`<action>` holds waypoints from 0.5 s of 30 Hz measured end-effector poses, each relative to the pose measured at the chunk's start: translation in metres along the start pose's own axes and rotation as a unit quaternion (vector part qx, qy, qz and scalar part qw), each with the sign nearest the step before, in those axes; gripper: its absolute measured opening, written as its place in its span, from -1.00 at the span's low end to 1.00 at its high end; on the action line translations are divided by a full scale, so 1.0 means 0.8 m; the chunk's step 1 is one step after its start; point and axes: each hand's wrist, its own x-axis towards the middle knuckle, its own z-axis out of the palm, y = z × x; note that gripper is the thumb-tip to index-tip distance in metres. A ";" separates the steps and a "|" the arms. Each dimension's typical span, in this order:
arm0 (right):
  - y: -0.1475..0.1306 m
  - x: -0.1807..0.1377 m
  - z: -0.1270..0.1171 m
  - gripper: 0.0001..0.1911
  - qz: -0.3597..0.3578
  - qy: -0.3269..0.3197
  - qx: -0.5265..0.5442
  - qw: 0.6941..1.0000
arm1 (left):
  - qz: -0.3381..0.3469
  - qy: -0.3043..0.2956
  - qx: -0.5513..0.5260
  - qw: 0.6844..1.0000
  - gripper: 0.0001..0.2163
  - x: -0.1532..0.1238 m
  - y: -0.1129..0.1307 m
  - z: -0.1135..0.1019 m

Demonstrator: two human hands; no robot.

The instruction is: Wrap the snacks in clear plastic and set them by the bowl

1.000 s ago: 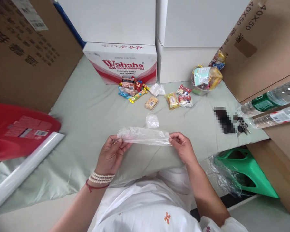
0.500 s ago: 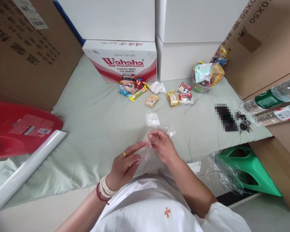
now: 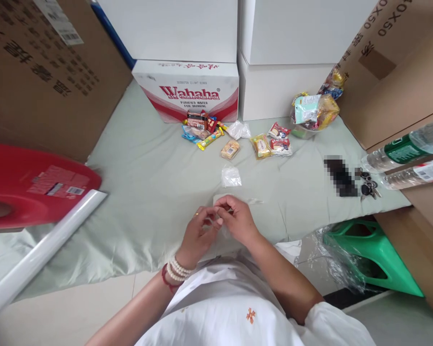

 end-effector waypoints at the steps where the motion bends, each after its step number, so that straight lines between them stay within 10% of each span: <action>1: 0.000 0.000 -0.002 -0.81 0.005 -0.009 0.009 1.000 | -0.028 -0.016 -0.038 0.999 -0.74 0.005 0.000 0.002; 10: 0.004 -0.009 -0.037 -0.69 0.062 -0.011 0.039 0.997 | -0.144 -0.006 -0.230 0.963 -0.64 0.015 -0.007 -0.015; 15: 0.002 -0.032 -0.019 -0.65 -0.069 -0.028 -0.089 0.993 | -0.125 0.033 -0.136 0.982 -0.62 0.014 -0.002 -0.005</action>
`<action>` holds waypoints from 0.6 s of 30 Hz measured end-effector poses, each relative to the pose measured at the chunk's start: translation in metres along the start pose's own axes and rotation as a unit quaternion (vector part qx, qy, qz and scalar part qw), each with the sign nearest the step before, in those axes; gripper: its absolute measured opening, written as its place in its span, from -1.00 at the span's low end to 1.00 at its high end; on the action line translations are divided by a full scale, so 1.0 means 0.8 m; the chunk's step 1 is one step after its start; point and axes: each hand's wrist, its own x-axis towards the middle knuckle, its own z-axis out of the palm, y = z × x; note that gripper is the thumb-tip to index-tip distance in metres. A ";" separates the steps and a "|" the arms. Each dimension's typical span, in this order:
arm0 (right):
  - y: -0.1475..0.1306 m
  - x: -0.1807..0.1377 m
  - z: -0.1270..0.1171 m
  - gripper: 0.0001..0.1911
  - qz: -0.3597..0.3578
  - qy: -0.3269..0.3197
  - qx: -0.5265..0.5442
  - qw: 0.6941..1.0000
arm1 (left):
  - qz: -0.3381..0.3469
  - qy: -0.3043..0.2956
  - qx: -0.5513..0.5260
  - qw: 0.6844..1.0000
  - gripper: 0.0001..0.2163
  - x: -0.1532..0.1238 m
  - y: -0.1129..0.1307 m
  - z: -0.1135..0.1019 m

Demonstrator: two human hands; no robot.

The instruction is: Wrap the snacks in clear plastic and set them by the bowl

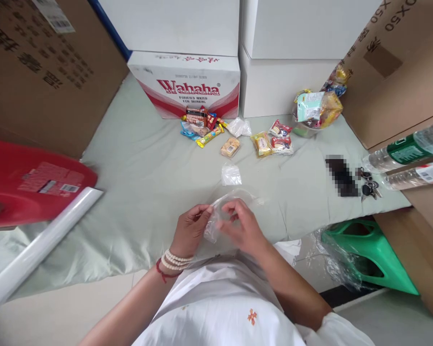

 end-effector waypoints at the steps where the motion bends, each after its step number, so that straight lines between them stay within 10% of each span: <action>1: -0.002 -0.004 0.006 -0.61 -0.035 -0.007 -0.036 0.999 | 0.010 0.006 0.020 1.000 -0.63 0.000 0.000 0.002; 5: 0.001 -0.011 0.018 -0.87 -0.057 -0.009 -0.085 0.995 | 0.020 0.037 0.031 0.999 -0.62 0.002 -0.001 0.004; 13: 0.026 -0.022 -0.001 -0.66 0.167 0.094 0.156 0.969 | -0.013 0.072 -0.051 0.996 -0.55 0.014 -0.018 -0.005; 18: 0.032 -0.054 -0.025 -0.74 0.116 0.096 -0.025 0.988 | 0.014 0.080 -0.026 0.996 -0.57 0.010 -0.008 0.001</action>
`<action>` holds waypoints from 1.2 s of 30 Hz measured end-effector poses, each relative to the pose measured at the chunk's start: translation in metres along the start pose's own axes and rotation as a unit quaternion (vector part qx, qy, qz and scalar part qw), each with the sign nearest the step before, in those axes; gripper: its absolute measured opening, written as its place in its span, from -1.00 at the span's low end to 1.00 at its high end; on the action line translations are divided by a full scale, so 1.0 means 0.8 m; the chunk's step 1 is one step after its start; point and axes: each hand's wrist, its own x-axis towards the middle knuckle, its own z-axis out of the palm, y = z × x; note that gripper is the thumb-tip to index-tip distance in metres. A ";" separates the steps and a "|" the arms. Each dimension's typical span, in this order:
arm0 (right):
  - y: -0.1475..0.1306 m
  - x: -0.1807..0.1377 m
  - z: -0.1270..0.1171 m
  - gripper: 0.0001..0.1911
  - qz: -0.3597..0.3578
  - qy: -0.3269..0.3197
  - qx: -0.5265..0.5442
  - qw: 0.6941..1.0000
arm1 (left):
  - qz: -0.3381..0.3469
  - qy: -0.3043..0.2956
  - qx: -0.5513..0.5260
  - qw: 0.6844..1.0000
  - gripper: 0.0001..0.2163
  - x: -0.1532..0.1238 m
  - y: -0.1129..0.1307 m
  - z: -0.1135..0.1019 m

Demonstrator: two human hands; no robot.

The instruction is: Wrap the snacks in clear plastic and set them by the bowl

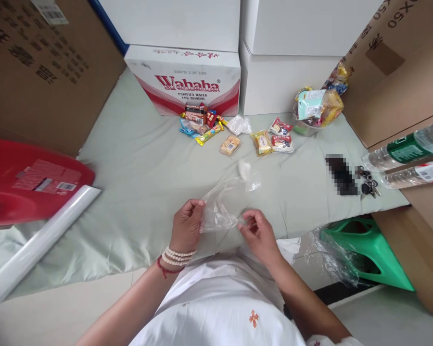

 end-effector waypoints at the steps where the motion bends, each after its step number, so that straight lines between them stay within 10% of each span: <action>1: -0.002 -0.004 -0.006 -0.74 -0.059 0.026 -0.049 0.997 | 0.004 -0.003 0.005 1.000 -0.57 -0.002 0.003 0.002; 6: -0.029 0.001 -0.006 -0.61 -0.315 0.001 -0.223 0.922 | 0.008 -0.023 0.003 1.000 -0.57 -0.009 0.008 0.010; 10: -0.034 0.023 0.012 -0.84 -0.336 -0.037 -0.228 0.913 | 0.004 -0.021 -0.007 1.000 -0.59 -0.007 0.003 0.011; 18: -0.018 0.026 0.021 -0.84 -0.081 -0.041 0.083 0.992 | -0.073 0.003 -0.101 0.992 -0.57 0.000 0.002 0.012; 25: -0.005 0.015 0.006 -0.63 0.095 0.106 0.296 0.944 | -0.087 -0.161 -0.019 0.983 -0.55 0.006 0.007 0.000; 31: 0.006 0.003 -0.074 -0.71 0.069 -0.032 0.012 0.997 | -0.055 -0.060 0.067 0.994 -0.58 0.015 0.010 -0.035; 36: -0.012 0.082 -0.123 -0.74 -0.118 0.127 -0.256 0.951 | -0.061 -0.045 0.095 0.993 -0.54 0.009 0.011 -0.059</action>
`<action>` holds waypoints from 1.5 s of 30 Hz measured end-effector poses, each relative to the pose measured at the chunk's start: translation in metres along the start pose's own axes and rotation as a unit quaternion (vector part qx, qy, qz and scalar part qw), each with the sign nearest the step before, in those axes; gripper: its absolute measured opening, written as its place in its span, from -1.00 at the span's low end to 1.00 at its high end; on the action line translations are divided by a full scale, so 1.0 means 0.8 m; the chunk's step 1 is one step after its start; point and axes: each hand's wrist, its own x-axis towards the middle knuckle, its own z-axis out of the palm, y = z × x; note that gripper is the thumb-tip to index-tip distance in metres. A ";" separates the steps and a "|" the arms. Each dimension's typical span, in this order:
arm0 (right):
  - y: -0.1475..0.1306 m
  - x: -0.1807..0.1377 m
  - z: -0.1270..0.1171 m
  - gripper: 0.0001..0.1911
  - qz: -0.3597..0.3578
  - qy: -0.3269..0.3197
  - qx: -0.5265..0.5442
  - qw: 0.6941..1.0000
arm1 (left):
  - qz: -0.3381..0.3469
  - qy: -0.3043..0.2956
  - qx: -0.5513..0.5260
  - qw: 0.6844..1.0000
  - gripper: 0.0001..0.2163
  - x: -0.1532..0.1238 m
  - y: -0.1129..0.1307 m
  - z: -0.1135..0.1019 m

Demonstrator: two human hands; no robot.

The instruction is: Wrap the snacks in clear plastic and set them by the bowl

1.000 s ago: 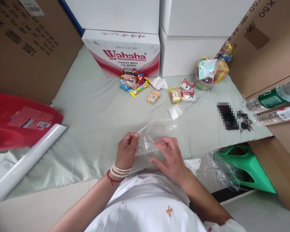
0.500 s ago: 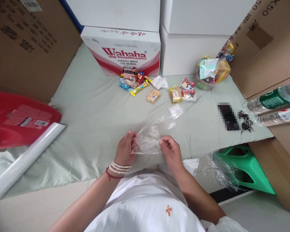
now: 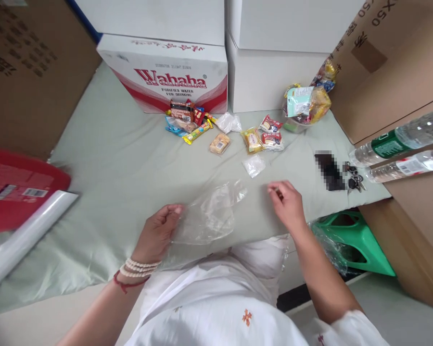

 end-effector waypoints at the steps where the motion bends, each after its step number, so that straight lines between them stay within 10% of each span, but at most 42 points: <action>1: 0.002 0.022 0.006 -0.71 -0.032 0.011 -0.036 0.999 | -0.001 -0.016 0.014 1.000 -0.51 -0.003 0.001 -0.003; 7: 0.001 0.106 0.063 -0.72 -0.098 -0.102 -0.205 0.968 | -0.015 -0.103 0.117 0.988 -0.53 -0.014 0.008 -0.019; 13: -0.044 0.207 0.076 -0.70 -0.177 0.077 -0.149 0.970 | 0.011 -0.056 0.114 0.992 -0.62 -0.011 0.010 -0.032; 18: -0.088 0.300 0.100 -0.70 -0.090 0.025 -0.166 0.982 | -0.038 -0.066 0.037 0.996 -0.49 -0.011 0.018 -0.032; 29: -0.141 0.039 0.117 -0.61 -0.165 -0.284 0.037 0.944 | 0.029 -0.050 0.044 0.997 -0.47 -0.011 0.014 -0.016; 38: -0.097 0.022 0.129 -0.69 0.039 -0.142 0.194 0.970 | 0.025 0.072 0.098 0.992 -0.42 -0.011 -0.009 -0.044; 45: -0.093 0.018 0.141 -0.68 -0.057 -0.184 0.149 0.970 | 0.205 0.139 0.436 0.865 -0.28 -0.002 0.000 -0.041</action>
